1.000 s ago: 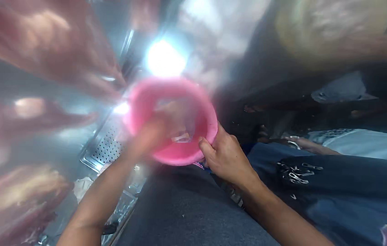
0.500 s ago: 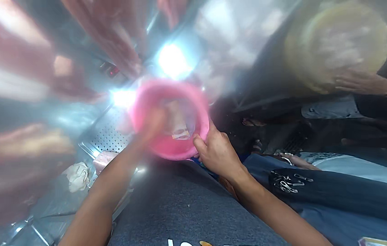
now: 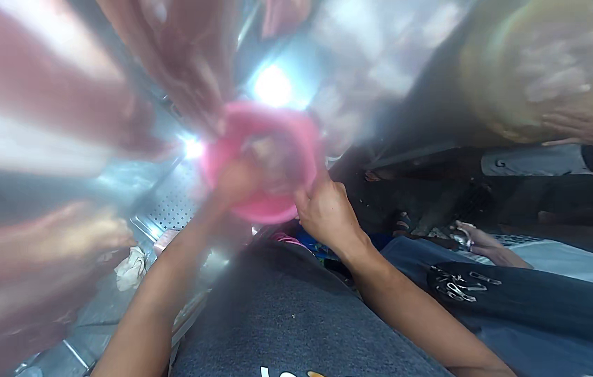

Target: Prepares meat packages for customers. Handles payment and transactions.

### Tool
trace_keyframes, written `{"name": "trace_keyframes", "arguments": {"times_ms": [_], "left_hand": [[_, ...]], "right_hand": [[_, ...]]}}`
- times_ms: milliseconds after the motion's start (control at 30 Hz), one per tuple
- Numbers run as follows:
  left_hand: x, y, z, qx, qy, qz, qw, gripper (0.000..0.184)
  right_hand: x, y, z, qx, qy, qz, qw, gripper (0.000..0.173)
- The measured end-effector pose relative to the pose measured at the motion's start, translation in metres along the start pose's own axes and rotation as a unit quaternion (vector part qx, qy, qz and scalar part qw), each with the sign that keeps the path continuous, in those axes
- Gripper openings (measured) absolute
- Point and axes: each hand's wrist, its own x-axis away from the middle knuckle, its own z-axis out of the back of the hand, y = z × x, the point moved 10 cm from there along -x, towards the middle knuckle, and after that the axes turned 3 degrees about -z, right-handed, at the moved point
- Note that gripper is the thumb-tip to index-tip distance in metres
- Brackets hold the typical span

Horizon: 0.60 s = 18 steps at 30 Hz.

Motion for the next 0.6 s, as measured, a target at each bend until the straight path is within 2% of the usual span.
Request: {"name": "trace_keyframes", "arguments": {"times_ms": [100, 200, 233, 300, 367, 433, 500, 600], "left_hand": [[0.017, 0.006, 0.022, -0.012, 0.021, -0.043, 0.999, 0.023], [0.047, -0.011, 0.045, -0.044, 0.151, -0.086, 0.984, 0.022], [0.052, -0.03, 0.054, -0.048, 0.183, -0.06, 0.98, 0.024], [0.054, -0.078, 0.072, -0.068, 0.204, 0.049, 0.975, 0.031], [0.042, -0.134, 0.08, -0.087, 0.176, 0.186, 0.963, 0.041], [0.028, -0.181, 0.079, -0.099, 0.145, 0.252, 0.952, 0.045], [0.015, -0.213, 0.072, -0.12, 0.109, 0.26, 0.952, 0.046], [0.008, -0.234, 0.04, -0.145, 0.026, 0.212, 0.966, 0.042]], "right_hand": [[-0.01, -0.008, 0.004, -0.019, 0.013, 0.011, 1.0, 0.069], [-0.018, -0.009, 0.007, -0.061, 0.017, 0.013, 0.998, 0.067], [-0.02, -0.011, 0.009, -0.07, 0.02, 0.015, 0.997, 0.068], [-0.023, -0.016, 0.01, -0.072, 0.024, 0.029, 0.997, 0.068], [-0.025, -0.02, 0.004, -0.063, 0.012, 0.031, 0.997, 0.069], [-0.028, -0.024, -0.003, -0.05, -0.005, 0.028, 0.998, 0.073], [-0.03, -0.026, -0.008, -0.039, -0.017, 0.024, 0.999, 0.075], [-0.033, -0.024, -0.014, -0.048, -0.036, 0.007, 0.998, 0.074]]}}
